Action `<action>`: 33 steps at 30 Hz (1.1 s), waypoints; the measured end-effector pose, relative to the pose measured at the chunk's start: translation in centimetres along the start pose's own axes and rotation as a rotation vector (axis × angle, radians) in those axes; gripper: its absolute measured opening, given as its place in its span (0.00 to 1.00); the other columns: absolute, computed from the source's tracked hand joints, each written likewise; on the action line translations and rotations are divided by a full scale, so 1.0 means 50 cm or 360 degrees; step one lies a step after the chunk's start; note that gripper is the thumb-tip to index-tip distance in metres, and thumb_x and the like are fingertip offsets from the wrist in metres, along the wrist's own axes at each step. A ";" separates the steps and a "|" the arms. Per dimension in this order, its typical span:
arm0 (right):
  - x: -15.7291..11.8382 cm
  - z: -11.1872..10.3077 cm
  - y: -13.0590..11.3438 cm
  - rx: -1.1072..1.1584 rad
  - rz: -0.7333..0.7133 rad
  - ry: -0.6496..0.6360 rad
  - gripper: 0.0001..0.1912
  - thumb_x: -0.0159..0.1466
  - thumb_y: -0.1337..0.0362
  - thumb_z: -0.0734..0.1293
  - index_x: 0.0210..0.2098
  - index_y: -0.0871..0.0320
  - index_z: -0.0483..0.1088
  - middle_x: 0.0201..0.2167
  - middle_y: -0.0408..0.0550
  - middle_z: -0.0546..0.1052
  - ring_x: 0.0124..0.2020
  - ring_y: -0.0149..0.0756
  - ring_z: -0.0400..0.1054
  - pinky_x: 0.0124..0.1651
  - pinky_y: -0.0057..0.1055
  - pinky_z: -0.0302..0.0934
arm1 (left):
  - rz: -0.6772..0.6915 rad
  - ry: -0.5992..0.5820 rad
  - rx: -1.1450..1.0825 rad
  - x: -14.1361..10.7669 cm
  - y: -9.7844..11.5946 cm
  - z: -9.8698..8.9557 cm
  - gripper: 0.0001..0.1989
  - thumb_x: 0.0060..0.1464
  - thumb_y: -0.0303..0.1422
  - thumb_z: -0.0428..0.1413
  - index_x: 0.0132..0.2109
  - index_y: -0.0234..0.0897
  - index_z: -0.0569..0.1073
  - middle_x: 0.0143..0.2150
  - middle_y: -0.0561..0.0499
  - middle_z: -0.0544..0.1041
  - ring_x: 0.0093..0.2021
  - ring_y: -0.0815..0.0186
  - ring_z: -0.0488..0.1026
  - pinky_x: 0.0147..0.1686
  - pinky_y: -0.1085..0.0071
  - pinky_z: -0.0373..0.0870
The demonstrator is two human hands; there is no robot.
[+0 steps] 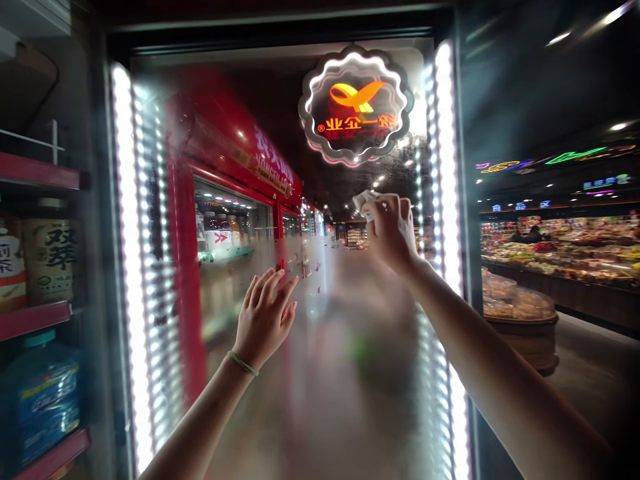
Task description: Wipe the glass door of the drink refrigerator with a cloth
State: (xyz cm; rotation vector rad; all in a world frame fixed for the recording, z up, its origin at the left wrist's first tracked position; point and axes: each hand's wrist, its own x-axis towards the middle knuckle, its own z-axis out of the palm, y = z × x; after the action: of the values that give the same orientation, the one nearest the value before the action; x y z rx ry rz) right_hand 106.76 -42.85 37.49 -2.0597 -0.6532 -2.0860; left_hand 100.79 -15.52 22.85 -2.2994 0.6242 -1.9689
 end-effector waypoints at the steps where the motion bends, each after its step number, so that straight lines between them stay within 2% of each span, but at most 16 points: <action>1: 0.012 0.003 -0.004 -0.0022 0.0071 0.0029 0.18 0.65 0.74 0.62 0.50 0.52 0.73 0.52 0.55 0.73 0.51 0.52 0.62 0.53 0.50 0.63 | 0.0000 -0.0003 0.0008 0.001 0.000 0.000 0.27 0.64 0.30 0.58 0.68 0.44 0.68 0.65 0.39 0.73 0.69 0.46 0.67 0.70 0.43 0.64; 3: 0.026 0.012 -0.027 -0.0014 -0.0016 -0.0019 0.19 0.66 0.73 0.62 0.53 0.52 0.73 0.53 0.55 0.73 0.51 0.52 0.62 0.53 0.50 0.63 | -0.0005 -0.0003 0.0010 0.003 0.002 0.001 0.28 0.64 0.31 0.58 0.69 0.44 0.67 0.66 0.39 0.72 0.70 0.46 0.66 0.70 0.41 0.62; 7: 0.004 0.018 -0.058 0.0070 -0.0523 -0.0261 0.21 0.68 0.72 0.61 0.58 0.51 0.70 0.57 0.54 0.73 0.51 0.50 0.62 0.53 0.48 0.63 | 0.0031 -0.0003 -0.0008 -0.002 -0.006 0.004 0.30 0.64 0.32 0.58 0.71 0.46 0.64 0.67 0.39 0.71 0.71 0.45 0.65 0.71 0.40 0.61; 9: -0.002 0.014 -0.042 0.0061 -0.0446 -0.0232 0.21 0.68 0.72 0.60 0.58 0.51 0.70 0.58 0.54 0.73 0.52 0.51 0.62 0.54 0.50 0.63 | 0.0084 -0.0036 -0.0016 -0.006 -0.017 0.005 0.31 0.64 0.34 0.59 0.72 0.47 0.63 0.67 0.40 0.71 0.71 0.46 0.65 0.71 0.42 0.61; 12: 0.021 0.018 -0.022 0.0041 -0.0075 -0.0031 0.24 0.68 0.71 0.59 0.61 0.50 0.68 0.59 0.55 0.71 0.57 0.56 0.61 0.56 0.55 0.62 | 0.0140 -0.0051 -0.0016 -0.011 -0.031 0.009 0.32 0.65 0.35 0.59 0.73 0.47 0.63 0.68 0.41 0.71 0.71 0.47 0.65 0.72 0.43 0.61; 13: 0.032 0.022 -0.026 0.0052 -0.0024 0.0018 0.26 0.67 0.72 0.59 0.63 0.48 0.67 0.60 0.55 0.70 0.58 0.57 0.61 0.57 0.57 0.61 | 0.0142 -0.0027 -0.0014 -0.013 -0.033 0.012 0.32 0.65 0.36 0.59 0.73 0.46 0.63 0.67 0.41 0.71 0.71 0.47 0.65 0.72 0.43 0.60; 15: 0.043 0.031 -0.050 0.0094 -0.0137 0.0011 0.29 0.68 0.72 0.59 0.65 0.45 0.65 0.61 0.54 0.71 0.61 0.57 0.60 0.59 0.57 0.61 | 0.0137 0.0029 -0.0016 -0.017 -0.036 0.019 0.31 0.65 0.36 0.59 0.72 0.45 0.64 0.68 0.41 0.71 0.72 0.47 0.65 0.72 0.43 0.59; 17: 0.037 0.034 -0.073 0.0146 -0.0468 -0.0149 0.30 0.69 0.72 0.59 0.67 0.44 0.63 0.61 0.52 0.72 0.62 0.55 0.61 0.61 0.56 0.61 | 0.0148 0.0062 -0.0018 -0.022 -0.037 0.027 0.31 0.65 0.36 0.59 0.72 0.45 0.63 0.68 0.41 0.71 0.72 0.47 0.64 0.73 0.44 0.58; 19: 0.024 0.028 -0.071 0.0166 -0.0704 -0.0300 0.30 0.70 0.71 0.61 0.69 0.43 0.63 0.62 0.52 0.73 0.63 0.53 0.62 0.62 0.54 0.62 | 0.0170 0.0076 -0.0012 -0.027 -0.039 0.035 0.32 0.65 0.36 0.58 0.73 0.46 0.62 0.69 0.42 0.70 0.73 0.48 0.63 0.73 0.44 0.58; 21: 0.022 0.018 -0.044 0.0142 -0.0618 -0.0282 0.31 0.69 0.72 0.62 0.69 0.44 0.63 0.63 0.53 0.73 0.63 0.55 0.64 0.62 0.56 0.63 | 0.0188 0.0096 0.0003 -0.031 -0.041 0.041 0.32 0.66 0.36 0.58 0.74 0.46 0.61 0.69 0.42 0.71 0.73 0.48 0.63 0.73 0.44 0.58; 23: 0.038 0.014 -0.017 0.0132 -0.0373 -0.0124 0.33 0.69 0.73 0.61 0.70 0.43 0.63 0.64 0.53 0.72 0.66 0.57 0.63 0.64 0.60 0.63 | 0.0192 0.0113 0.0025 -0.034 -0.042 0.045 0.33 0.66 0.36 0.58 0.74 0.46 0.60 0.69 0.42 0.71 0.74 0.48 0.62 0.73 0.44 0.58; 25: 0.061 0.019 -0.015 0.0191 -0.0301 -0.0006 0.37 0.69 0.75 0.59 0.73 0.43 0.59 0.68 0.50 0.70 0.71 0.57 0.59 0.69 0.62 0.61 | 0.0188 0.0114 0.0046 -0.036 -0.042 0.046 0.32 0.66 0.36 0.58 0.74 0.45 0.61 0.69 0.42 0.71 0.74 0.48 0.62 0.73 0.45 0.57; 27: 0.077 0.030 -0.039 0.0302 -0.0533 -0.0054 0.39 0.70 0.76 0.58 0.76 0.42 0.54 0.71 0.46 0.69 0.74 0.51 0.56 0.72 0.59 0.59 | 0.0193 0.0111 0.0057 -0.038 -0.041 0.047 0.32 0.66 0.36 0.58 0.74 0.44 0.62 0.70 0.42 0.70 0.74 0.48 0.62 0.73 0.46 0.57; 30: 0.089 0.041 -0.071 0.0424 -0.1039 -0.0310 0.37 0.71 0.75 0.59 0.76 0.43 0.54 0.71 0.43 0.68 0.74 0.41 0.58 0.74 0.49 0.60 | 0.0197 0.0109 0.0062 -0.040 -0.041 0.046 0.31 0.66 0.36 0.58 0.73 0.43 0.63 0.70 0.42 0.70 0.74 0.49 0.62 0.74 0.47 0.56; 31: 0.094 0.041 -0.071 0.0430 -0.1083 -0.0336 0.36 0.72 0.74 0.60 0.75 0.44 0.56 0.72 0.42 0.68 0.74 0.39 0.58 0.75 0.47 0.60 | 0.0191 0.0107 0.0063 -0.040 -0.041 0.046 0.31 0.66 0.37 0.57 0.73 0.43 0.63 0.70 0.42 0.70 0.74 0.49 0.62 0.74 0.47 0.56; 33: 0.107 0.038 -0.060 0.0393 -0.0892 -0.0223 0.34 0.72 0.74 0.59 0.74 0.44 0.59 0.73 0.41 0.66 0.75 0.40 0.56 0.75 0.49 0.59 | 0.0180 0.0104 0.0064 -0.042 -0.041 0.047 0.31 0.66 0.37 0.57 0.73 0.43 0.63 0.70 0.42 0.70 0.74 0.49 0.61 0.74 0.47 0.55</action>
State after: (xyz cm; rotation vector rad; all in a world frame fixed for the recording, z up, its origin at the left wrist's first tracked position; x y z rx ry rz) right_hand 107.05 -38.36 42.07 -2.0557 -1.5782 -1.9715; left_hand 103.37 -13.47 21.05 -2.1345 0.6961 -1.9929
